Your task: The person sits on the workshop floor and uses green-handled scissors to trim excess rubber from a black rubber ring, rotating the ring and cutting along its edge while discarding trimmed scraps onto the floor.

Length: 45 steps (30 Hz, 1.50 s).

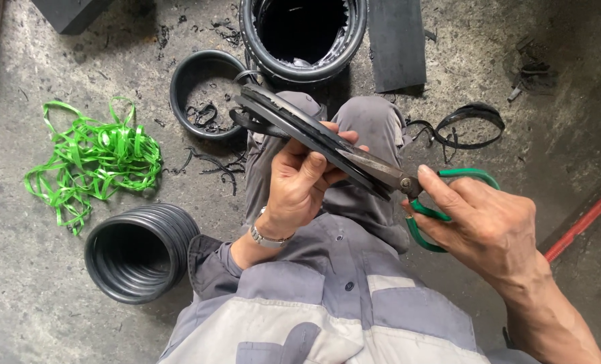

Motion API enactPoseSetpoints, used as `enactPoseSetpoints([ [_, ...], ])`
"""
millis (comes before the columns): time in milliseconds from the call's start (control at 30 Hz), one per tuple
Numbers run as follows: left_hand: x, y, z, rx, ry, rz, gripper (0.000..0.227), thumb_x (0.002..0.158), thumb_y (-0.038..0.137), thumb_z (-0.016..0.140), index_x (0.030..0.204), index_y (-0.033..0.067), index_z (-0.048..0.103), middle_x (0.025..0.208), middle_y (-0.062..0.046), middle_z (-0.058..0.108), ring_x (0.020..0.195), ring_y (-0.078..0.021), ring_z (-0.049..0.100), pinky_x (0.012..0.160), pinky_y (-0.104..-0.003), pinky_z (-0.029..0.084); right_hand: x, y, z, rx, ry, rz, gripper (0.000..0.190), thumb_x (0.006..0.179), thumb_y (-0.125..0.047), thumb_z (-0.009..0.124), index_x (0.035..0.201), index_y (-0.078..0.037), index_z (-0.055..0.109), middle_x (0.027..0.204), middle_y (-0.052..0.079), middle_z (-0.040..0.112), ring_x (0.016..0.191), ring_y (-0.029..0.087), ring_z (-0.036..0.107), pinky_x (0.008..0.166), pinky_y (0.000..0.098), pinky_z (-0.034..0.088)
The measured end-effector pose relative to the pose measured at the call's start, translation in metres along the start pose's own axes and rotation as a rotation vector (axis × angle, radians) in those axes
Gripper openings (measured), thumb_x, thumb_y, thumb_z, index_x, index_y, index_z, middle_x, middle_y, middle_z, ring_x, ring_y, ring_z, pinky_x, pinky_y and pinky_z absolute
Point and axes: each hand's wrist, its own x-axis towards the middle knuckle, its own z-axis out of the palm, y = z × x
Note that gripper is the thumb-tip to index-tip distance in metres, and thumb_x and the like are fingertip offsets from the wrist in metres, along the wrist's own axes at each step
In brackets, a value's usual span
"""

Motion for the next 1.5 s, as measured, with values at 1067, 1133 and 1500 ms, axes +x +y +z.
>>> enactPoseSetpoints([
  [1067,-0.009,-0.022,-0.005,0.206,0.033,-0.042,0.036,0.111,0.013,0.062,0.143,-0.0017,0.053,0.134,-0.014,0.067,0.134,-0.0284,0.064,0.106,-0.038,0.062,0.009,-0.014,-0.013,-0.21,-0.207,-0.02,0.068,0.073,-0.024,0.089,0.136,-0.01,0.069,0.067,0.002,0.049,0.058,0.018,0.055,0.05,0.0351,0.043],
  [1133,-0.009,-0.023,-0.005,0.235,0.02,-0.058,0.037,0.111,0.011,0.061,0.145,-0.0007,0.052,0.136,-0.014,0.066,0.134,-0.0273,0.064,0.107,-0.038,0.061,0.009,-0.014,-0.013,-0.216,-0.218,-0.012,0.068,0.073,-0.024,0.089,0.136,-0.011,0.069,0.068,0.002,0.05,0.058,0.018,0.055,0.05,0.0349,0.043],
  [1500,-0.012,-0.035,-0.01,0.188,0.022,-0.147,0.039,0.108,0.01,0.062,0.145,0.0,0.053,0.132,-0.011,0.068,0.122,-0.0199,0.067,0.107,-0.038,0.059,0.017,-0.017,-0.015,-0.267,-0.3,0.012,0.069,0.073,-0.029,0.088,0.136,-0.012,0.068,0.066,0.002,0.05,0.055,0.017,0.055,0.046,0.0349,0.041],
])
